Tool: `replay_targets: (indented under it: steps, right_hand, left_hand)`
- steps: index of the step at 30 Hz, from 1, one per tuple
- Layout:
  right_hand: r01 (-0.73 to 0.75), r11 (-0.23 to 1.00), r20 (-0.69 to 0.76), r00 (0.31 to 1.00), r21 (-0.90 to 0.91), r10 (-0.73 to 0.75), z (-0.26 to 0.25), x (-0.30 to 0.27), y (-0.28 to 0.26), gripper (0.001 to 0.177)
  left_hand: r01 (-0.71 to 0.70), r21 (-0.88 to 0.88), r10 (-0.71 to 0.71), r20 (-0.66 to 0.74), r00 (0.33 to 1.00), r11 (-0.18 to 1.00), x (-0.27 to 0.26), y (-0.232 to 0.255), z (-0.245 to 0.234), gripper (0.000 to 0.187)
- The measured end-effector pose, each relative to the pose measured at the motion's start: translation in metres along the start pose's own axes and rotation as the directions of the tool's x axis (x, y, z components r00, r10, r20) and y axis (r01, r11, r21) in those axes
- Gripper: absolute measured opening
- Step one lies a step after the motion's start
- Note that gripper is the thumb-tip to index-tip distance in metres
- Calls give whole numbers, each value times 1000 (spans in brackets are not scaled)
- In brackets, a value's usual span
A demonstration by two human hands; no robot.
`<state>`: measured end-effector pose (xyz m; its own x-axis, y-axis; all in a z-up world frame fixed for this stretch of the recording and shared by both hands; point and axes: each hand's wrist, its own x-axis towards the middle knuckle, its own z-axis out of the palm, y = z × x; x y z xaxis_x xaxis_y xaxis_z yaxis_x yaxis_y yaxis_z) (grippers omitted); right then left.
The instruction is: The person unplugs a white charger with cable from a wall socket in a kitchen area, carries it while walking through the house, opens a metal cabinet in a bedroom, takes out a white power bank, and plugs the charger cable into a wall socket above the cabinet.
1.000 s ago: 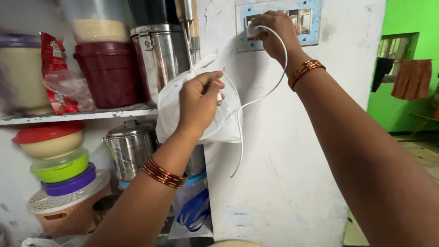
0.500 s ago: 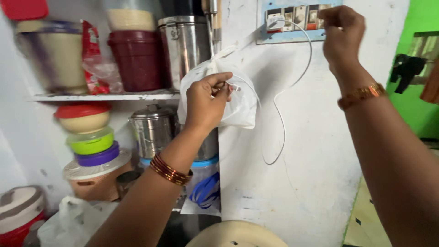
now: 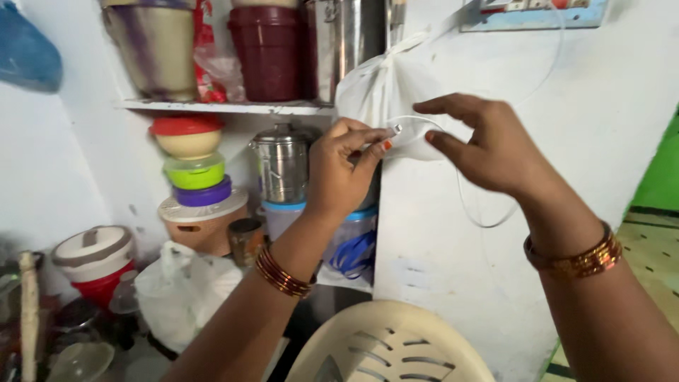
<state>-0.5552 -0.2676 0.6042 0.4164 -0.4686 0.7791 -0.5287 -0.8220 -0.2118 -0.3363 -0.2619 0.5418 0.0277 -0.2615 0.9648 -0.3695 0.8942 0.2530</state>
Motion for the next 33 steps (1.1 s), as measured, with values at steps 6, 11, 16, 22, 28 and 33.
replay_targets:
  steps: [6,11,16,22,28,33]
  right_hand:
    - [181,931,10,981,318,-194,62,-28,-49,28]
    - [39,839,-80,997,542,6,132,-58,-75,20]
    - [-93,739,-39,987,667,159,178,-93,-98,19]
    - [-235,581,44,945,779,324,225,-139,-112,18]
    - [-397,749,188,917,530,352,279,-172,-107,19]
    - [-427,879,482,828,212,286,317,-194,-102,25]
  left_hand:
    - [31,-69,-33,-20,999,997,-41,2,-30,12]
    - [123,-77,-120,42,992,989,-83,12,-67,12]
    - [270,-175,-243,162,956,947,-124,14,-96,9]
    - [454,-269,-360,334,871,849,-189,-12,-122,9]
    - [684,-403,-546,413,729,609,-268,-76,-161,12]
    - [800,166,-816,73,573,577,-339,-116,-214,21]
